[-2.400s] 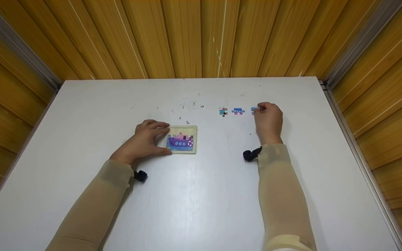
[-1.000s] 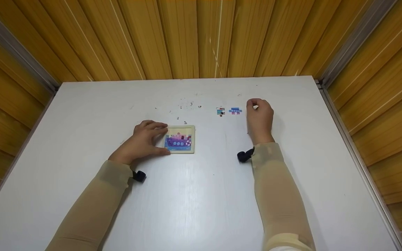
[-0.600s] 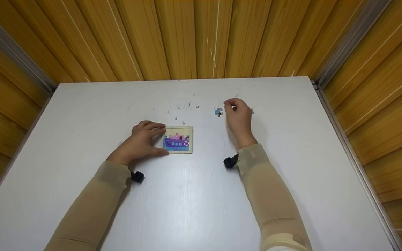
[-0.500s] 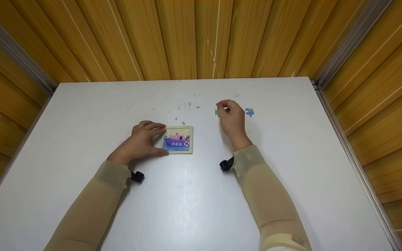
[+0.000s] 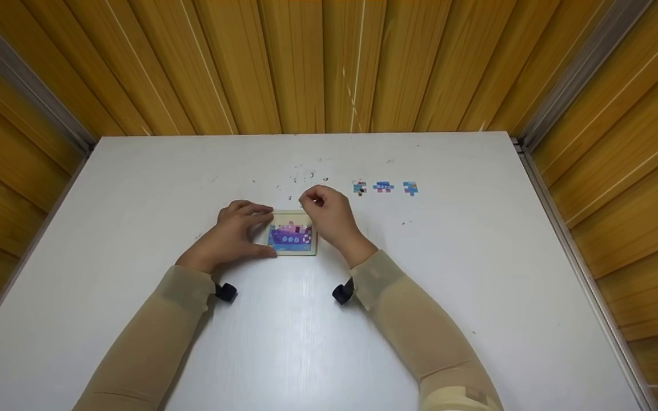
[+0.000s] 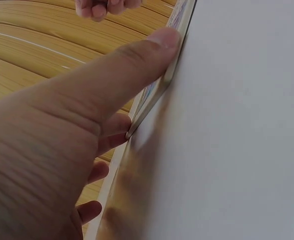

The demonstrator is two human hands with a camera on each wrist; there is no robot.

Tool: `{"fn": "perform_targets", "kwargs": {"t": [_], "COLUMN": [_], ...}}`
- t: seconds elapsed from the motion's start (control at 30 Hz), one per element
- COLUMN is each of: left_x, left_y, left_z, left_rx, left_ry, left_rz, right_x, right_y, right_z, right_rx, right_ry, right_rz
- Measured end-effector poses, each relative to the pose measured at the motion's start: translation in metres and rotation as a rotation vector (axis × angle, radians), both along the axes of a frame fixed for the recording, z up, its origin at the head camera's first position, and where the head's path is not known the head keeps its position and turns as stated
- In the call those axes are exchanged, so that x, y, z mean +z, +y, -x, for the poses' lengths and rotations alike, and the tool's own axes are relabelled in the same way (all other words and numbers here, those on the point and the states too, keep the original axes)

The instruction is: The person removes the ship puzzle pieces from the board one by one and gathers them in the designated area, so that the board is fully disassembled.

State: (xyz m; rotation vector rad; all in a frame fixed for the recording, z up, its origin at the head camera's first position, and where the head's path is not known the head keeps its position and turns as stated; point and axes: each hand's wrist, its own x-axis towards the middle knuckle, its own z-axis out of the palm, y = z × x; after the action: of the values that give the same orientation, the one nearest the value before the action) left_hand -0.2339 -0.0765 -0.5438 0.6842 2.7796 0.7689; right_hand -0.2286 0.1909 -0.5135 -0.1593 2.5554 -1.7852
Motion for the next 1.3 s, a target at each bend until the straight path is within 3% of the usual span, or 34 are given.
{"fn": "perform_targets", "kwargs": {"t": [0.23, 0.57, 0.77, 0.93, 1.3], "left_x": [-0.003, -0.004, -0.003, -0.002, -0.004], "left_y": [-0.002, -0.002, -0.004, -0.006, -0.005], "left_z": [0.002, 0.003, 0.003, 0.003, 0.003], "left_rx": [-0.014, -0.029, -0.036, -0.036, -0.03], "left_ry": [0.023, 0.025, 0.02, -0.003, 0.0], "left_rz": [0.016, 0.001, -0.007, -0.033, -0.044], "right_x": [-0.001, -0.017, -0.024, -0.026, -0.031], "right_y": [-0.023, -0.023, -0.025, -0.027, -0.028], "right_z": [-0.003, -0.008, -0.006, -0.004, -0.003], "right_rx": [0.136, 0.198, 0.282, 0.299, 0.318], "right_ry": [-0.062, -0.045, -0.013, 0.026, 0.043], "right_rz": [-0.092, -0.147, -0.304, -0.414, -0.44]}}
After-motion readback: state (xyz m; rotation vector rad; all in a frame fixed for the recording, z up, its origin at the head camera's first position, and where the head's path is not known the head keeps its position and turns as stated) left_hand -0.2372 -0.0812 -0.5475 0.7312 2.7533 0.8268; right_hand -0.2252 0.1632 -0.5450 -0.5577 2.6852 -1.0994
